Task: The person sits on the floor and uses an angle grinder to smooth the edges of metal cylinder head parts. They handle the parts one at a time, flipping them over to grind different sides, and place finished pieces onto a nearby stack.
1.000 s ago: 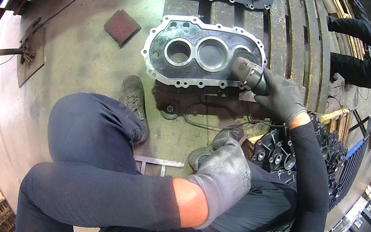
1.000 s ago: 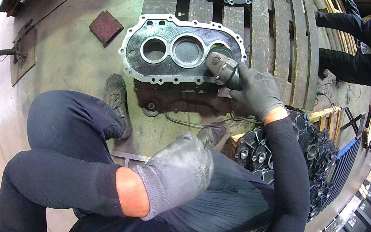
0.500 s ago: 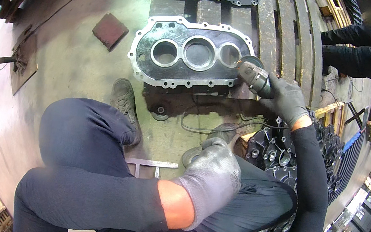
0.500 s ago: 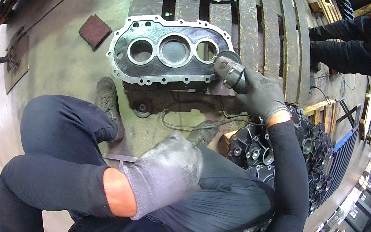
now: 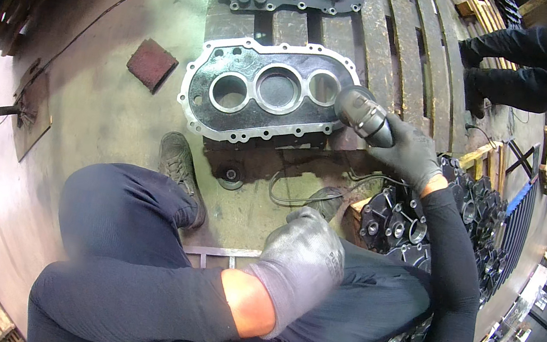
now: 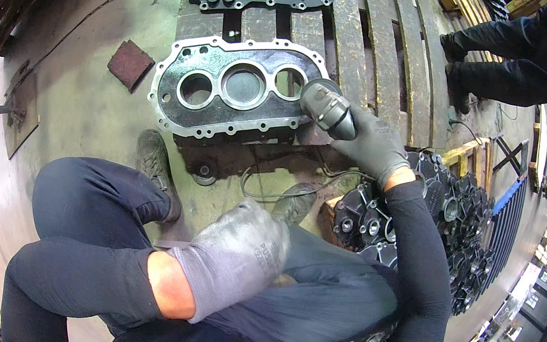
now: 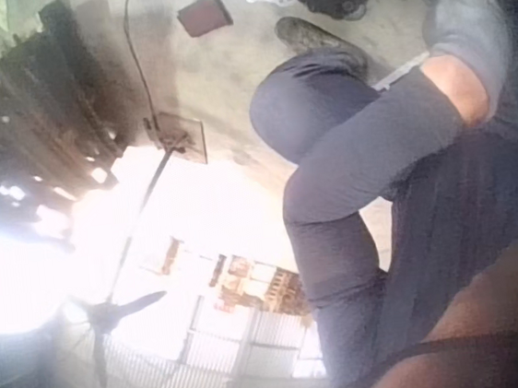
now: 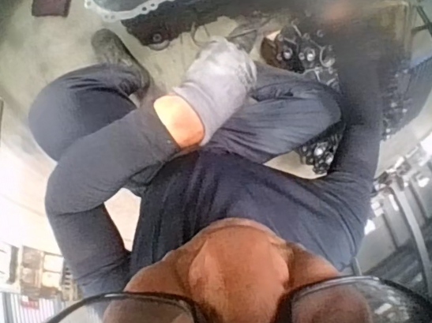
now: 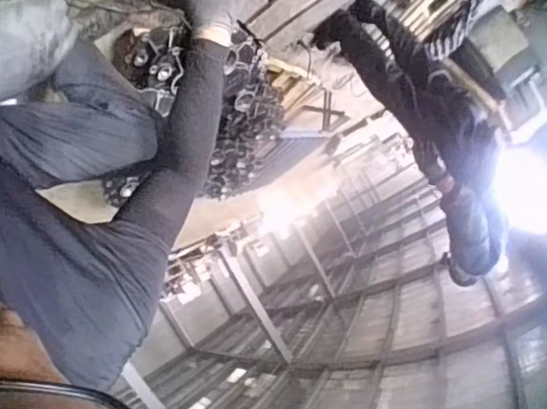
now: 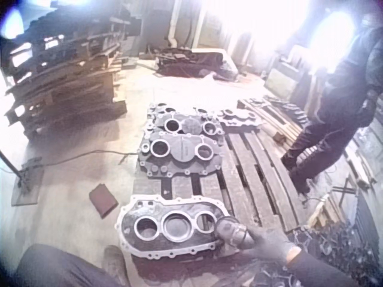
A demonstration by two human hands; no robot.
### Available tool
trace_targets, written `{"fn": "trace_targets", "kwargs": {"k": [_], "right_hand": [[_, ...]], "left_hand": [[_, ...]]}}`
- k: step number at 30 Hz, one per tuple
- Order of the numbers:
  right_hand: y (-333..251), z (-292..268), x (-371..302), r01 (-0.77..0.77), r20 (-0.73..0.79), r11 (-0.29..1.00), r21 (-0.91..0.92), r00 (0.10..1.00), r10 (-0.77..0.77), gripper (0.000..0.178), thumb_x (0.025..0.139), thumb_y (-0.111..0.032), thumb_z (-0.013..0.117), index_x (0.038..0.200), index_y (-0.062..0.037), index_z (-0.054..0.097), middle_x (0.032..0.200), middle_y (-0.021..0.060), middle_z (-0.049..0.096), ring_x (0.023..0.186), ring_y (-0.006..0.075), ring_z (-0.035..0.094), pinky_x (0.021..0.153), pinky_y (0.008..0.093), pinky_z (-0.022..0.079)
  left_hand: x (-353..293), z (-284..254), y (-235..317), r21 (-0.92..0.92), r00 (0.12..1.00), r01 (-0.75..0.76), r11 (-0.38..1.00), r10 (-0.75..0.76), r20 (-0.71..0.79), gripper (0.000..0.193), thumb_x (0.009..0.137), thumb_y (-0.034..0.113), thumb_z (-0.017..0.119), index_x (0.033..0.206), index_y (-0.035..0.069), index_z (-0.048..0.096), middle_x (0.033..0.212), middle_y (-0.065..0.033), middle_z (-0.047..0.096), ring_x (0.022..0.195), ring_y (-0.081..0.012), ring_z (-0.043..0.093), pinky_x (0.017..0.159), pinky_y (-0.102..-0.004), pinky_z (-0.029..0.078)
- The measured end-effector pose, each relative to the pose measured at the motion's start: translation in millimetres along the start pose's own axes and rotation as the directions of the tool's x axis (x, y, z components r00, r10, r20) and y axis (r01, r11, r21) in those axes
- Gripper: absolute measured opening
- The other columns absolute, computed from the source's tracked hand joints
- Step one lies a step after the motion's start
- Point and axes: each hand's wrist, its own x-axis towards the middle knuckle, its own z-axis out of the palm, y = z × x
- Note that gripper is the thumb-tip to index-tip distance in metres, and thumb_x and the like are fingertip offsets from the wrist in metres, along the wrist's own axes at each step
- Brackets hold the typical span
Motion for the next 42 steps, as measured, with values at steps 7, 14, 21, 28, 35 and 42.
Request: {"fn": "trace_targets", "kwargs": {"k": [7,14,21,28,35,42], "right_hand": [[-3.8,2.9,-7.2,-0.199,0.093,0.9,0.389,0.98,0.177,0.068,0.084,-0.047,0.091,0.131,0.0,0.076,0.106,0.019,0.082,0.097,0.0281,0.08,0.092,0.0424,0.061],[-27.1,11.4,33.7,-0.266,0.204,0.671,0.692,0.964,0.172,0.053,0.093,-0.033,0.089,0.125,0.006,0.073,0.094,0.0132,0.079,0.079,0.0205,0.077,0.073,0.038,0.064],[-39.3,21.0,52.4,-0.363,0.289,0.449,0.816,0.93,0.226,0.052,0.095,-0.033,0.088,0.125,0.006,0.072,0.092,0.015,0.078,0.073,0.0238,0.077,0.065,0.0391,0.066],[-42.3,21.1,31.7,-0.396,0.296,0.472,0.787,0.915,0.274,0.058,0.095,-0.046,0.086,0.121,0.0056,0.075,0.09,0.0163,0.08,0.077,0.0252,0.08,0.069,0.037,0.065],[-43.8,60.8,5.3,-0.4,0.398,-0.023,0.916,0.902,0.169,0.054,0.101,-0.035,0.08,0.133,0.0065,0.066,0.101,0.0185,0.078,0.079,0.0287,0.08,0.074,0.0388,0.069],[-110.5,64.8,-21.4,-0.397,0.445,-0.281,0.874,0.886,0.132,0.069,0.098,-0.038,0.085,0.141,0.0083,0.057,0.106,0.0231,0.077,0.08,0.0338,0.081,0.074,0.0417,0.07]], "left_hand": [[-8.0,6.5,-1.5,-0.016,0.961,0.055,0.998,-0.057,-0.27,0.051,0.098,0.054,0.074,0.101,0.004,0.081,0.094,-0.0114,0.078,0.091,-0.0282,0.078,0.084,-0.0428,0.056],[-3.7,4.8,3.4,0.046,0.963,0.034,0.998,-0.02,-0.27,0.043,0.094,0.048,0.077,0.101,0.006,0.082,0.093,-0.0086,0.077,0.092,-0.0263,0.077,0.08,-0.0444,0.055],[-16.6,-6.2,-11.9,-0.004,0.977,-0.034,0.999,0.032,-0.212,0.035,0.1,0.039,0.072,0.107,0.007,0.084,0.095,-0.006,0.078,0.093,-0.0242,0.078,0.078,-0.0428,0.054],[-24.1,-8.7,-8.3,0.053,0.971,-0.011,0.999,0.023,-0.236,0.024,0.098,0.024,0.069,0.109,0.008,0.084,0.096,-0.0052,0.078,0.091,-0.0245,0.077,0.075,-0.0437,0.053],[-26.6,-3.3,-4.2,0.06,0.958,0.031,0.998,-0.012,-0.287,0.029,0.094,0.029,0.073,0.107,0.005,0.083,0.093,-0.0079,0.078,0.089,-0.026,0.076,0.075,-0.0423,0.054],[-38.3,0.2,-10.9,0.084,0.951,0.05,0.995,-0.022,-0.31,0.03,0.095,0.028,0.073,0.109,0.003,0.082,0.093,-0.0103,0.079,0.085,-0.025,0.077,0.073,-0.0415,0.055]]}}
